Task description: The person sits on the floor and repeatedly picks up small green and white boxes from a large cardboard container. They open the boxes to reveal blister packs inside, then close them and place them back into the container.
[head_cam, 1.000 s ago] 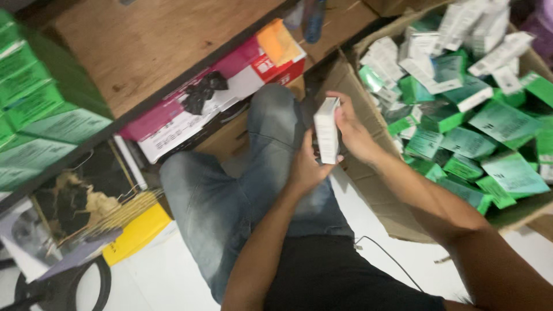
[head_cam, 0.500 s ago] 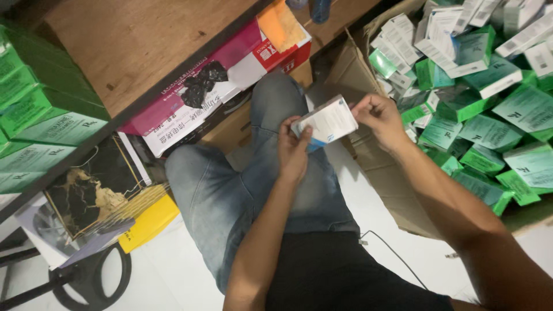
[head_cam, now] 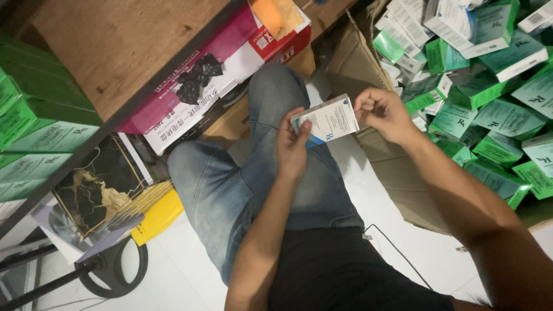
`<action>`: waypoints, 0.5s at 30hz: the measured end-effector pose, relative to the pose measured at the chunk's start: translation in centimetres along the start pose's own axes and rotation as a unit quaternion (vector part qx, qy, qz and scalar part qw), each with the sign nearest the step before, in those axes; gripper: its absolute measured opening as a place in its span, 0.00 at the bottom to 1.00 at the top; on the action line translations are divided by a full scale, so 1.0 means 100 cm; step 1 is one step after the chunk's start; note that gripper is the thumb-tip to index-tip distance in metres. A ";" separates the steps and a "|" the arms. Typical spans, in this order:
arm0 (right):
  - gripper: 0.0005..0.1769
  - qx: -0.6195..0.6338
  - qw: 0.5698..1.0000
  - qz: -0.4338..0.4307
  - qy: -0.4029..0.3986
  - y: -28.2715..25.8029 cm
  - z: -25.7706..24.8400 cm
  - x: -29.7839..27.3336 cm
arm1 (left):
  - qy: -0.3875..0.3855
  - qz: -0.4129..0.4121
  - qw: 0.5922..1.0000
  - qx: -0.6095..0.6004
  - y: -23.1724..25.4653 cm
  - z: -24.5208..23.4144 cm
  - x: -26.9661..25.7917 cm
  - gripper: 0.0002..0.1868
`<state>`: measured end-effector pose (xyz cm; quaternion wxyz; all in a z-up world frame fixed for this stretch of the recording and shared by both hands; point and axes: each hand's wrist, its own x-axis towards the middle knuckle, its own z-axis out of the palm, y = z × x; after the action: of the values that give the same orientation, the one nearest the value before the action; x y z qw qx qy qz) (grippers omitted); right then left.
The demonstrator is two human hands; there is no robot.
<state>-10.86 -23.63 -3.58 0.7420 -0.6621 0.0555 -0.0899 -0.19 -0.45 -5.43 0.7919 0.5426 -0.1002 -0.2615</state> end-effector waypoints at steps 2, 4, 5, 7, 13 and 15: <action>0.08 -0.003 1.000 0.021 0.014 0.002 -0.001 0.001 | -0.006 0.001 0.998 -0.055 -0.001 -0.002 0.001 0.23; 0.11 -0.011 1.000 0.014 0.019 0.001 -0.001 0.002 | -0.011 -0.009 0.995 -0.094 0.000 -0.001 0.003 0.23; 0.13 -0.015 1.000 0.010 0.021 -0.001 0.000 0.002 | -0.011 -0.017 0.994 -0.107 0.001 -0.001 0.004 0.23; 0.15 0.002 1.000 0.001 0.019 -0.006 0.003 0.001 | -0.011 -0.040 0.993 -0.113 0.004 -0.001 0.003 0.24; 0.34 0.013 0.999 0.015 -0.036 -0.033 0.014 0.005 | -0.025 -0.109 0.993 -0.041 0.011 -0.006 0.005 0.23; 0.37 -0.035 0.996 -0.016 -0.084 -0.041 0.017 0.006 | -0.050 -0.093 0.993 -0.051 0.012 -0.006 0.006 0.21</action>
<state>-10.23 -22.58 0.71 0.7191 -0.6934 -0.0142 -0.0441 0.93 0.05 -4.66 0.7848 0.4948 -0.0753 -0.3654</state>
